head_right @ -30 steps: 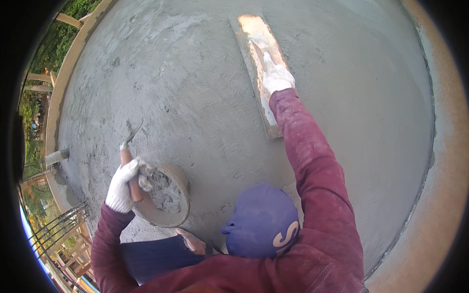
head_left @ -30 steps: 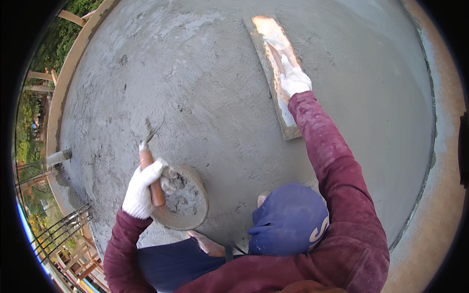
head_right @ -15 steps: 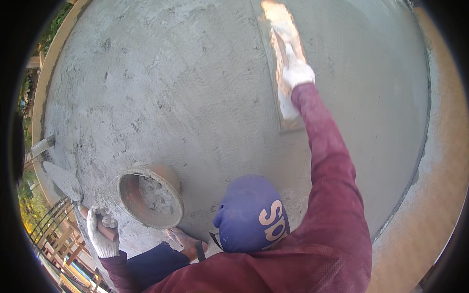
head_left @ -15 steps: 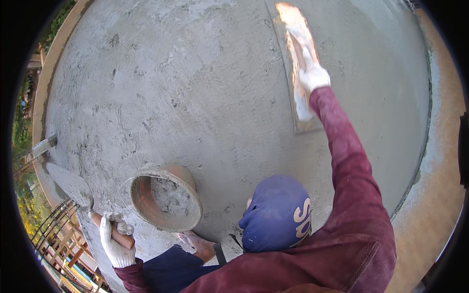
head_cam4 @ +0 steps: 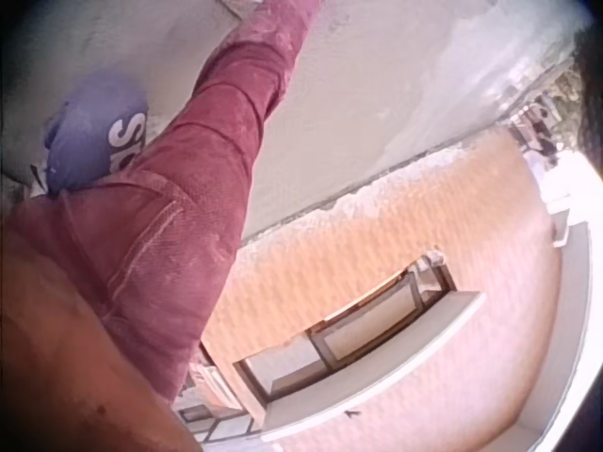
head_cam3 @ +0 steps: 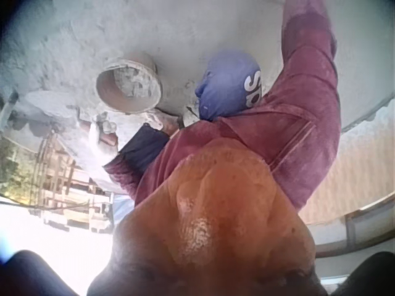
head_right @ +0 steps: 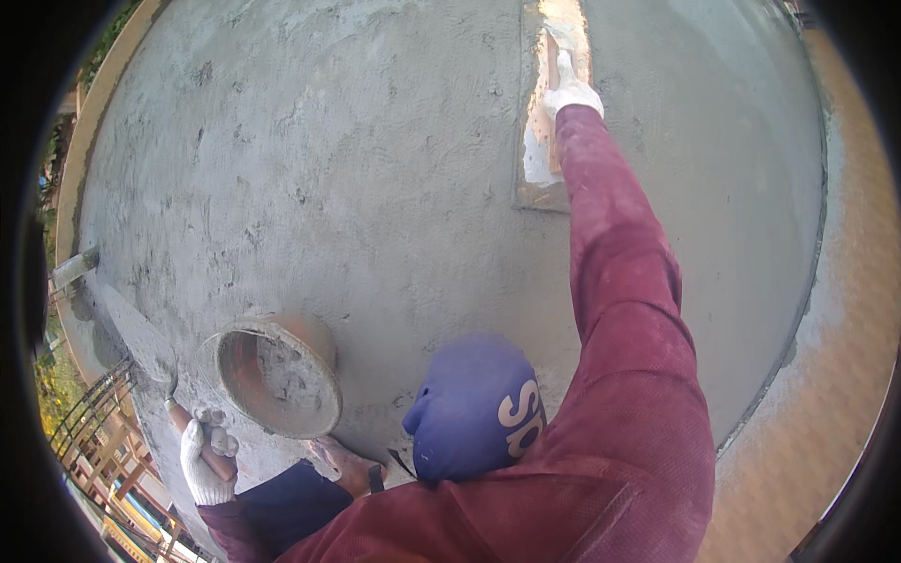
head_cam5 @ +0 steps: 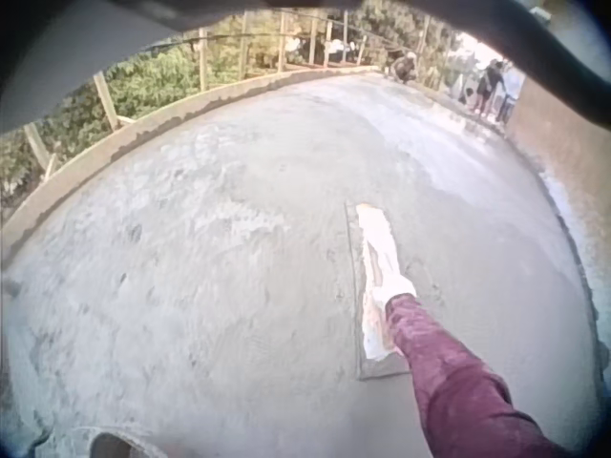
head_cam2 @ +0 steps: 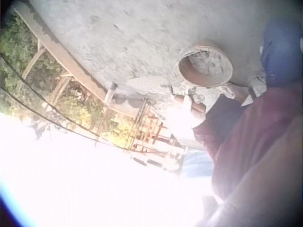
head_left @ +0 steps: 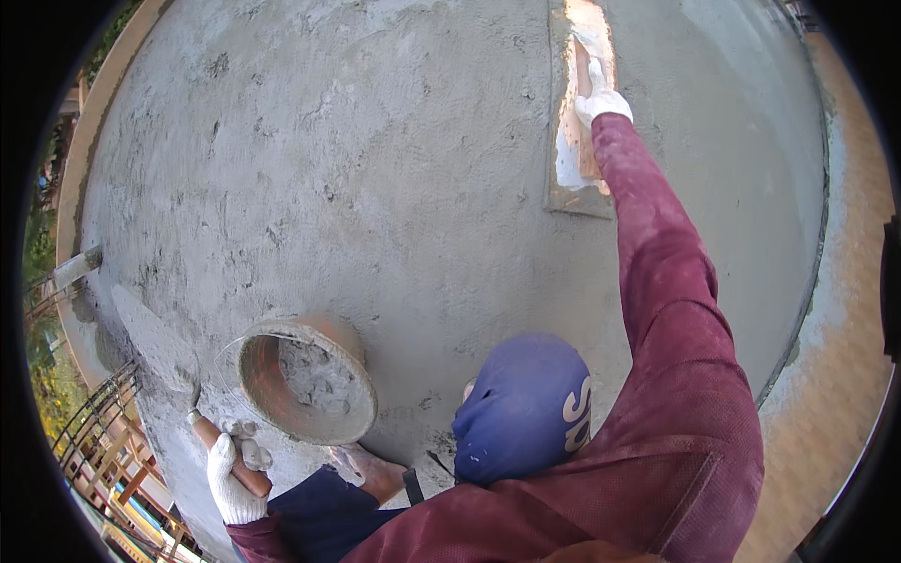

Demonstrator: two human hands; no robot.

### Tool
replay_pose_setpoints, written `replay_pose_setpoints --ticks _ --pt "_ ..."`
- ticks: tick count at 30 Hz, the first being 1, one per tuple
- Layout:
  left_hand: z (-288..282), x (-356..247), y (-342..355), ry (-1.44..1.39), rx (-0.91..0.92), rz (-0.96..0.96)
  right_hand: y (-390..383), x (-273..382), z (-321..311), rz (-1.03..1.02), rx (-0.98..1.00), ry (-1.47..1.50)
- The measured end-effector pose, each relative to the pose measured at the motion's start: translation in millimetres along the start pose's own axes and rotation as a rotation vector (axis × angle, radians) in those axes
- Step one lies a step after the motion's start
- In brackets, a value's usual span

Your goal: The person smooths a freshly poured concrete floor using a wooden float and a trowel. They repeatedly scoop wet concrete from a bucket and spread it to fill low spots, then level the surface with the float.

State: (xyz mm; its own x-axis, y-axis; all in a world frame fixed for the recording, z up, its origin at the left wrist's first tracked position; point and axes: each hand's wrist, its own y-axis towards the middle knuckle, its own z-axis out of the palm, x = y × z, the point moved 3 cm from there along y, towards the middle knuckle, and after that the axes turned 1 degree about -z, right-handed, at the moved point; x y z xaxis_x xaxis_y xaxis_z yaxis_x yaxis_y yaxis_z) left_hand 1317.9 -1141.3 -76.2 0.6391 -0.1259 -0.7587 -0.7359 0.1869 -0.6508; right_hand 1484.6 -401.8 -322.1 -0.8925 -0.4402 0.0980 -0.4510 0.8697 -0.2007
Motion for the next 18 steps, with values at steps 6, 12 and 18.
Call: replay_pose_setpoints --ticks 6,12,18 --pt "-6.4 -2.7 -28.1 0.054 -0.087 0.069 -88.4 -17.0 -5.9 0.003 0.118 0.008" --pt "-1.8 -1.3 -18.7 -0.079 -0.051 0.054 -62.2 -12.8 1.0 0.024 0.011 0.026" --pt "-16.8 -0.3 -17.9 0.005 -0.070 0.018 -64.1 -48.3 -0.8 0.082 0.026 0.023"
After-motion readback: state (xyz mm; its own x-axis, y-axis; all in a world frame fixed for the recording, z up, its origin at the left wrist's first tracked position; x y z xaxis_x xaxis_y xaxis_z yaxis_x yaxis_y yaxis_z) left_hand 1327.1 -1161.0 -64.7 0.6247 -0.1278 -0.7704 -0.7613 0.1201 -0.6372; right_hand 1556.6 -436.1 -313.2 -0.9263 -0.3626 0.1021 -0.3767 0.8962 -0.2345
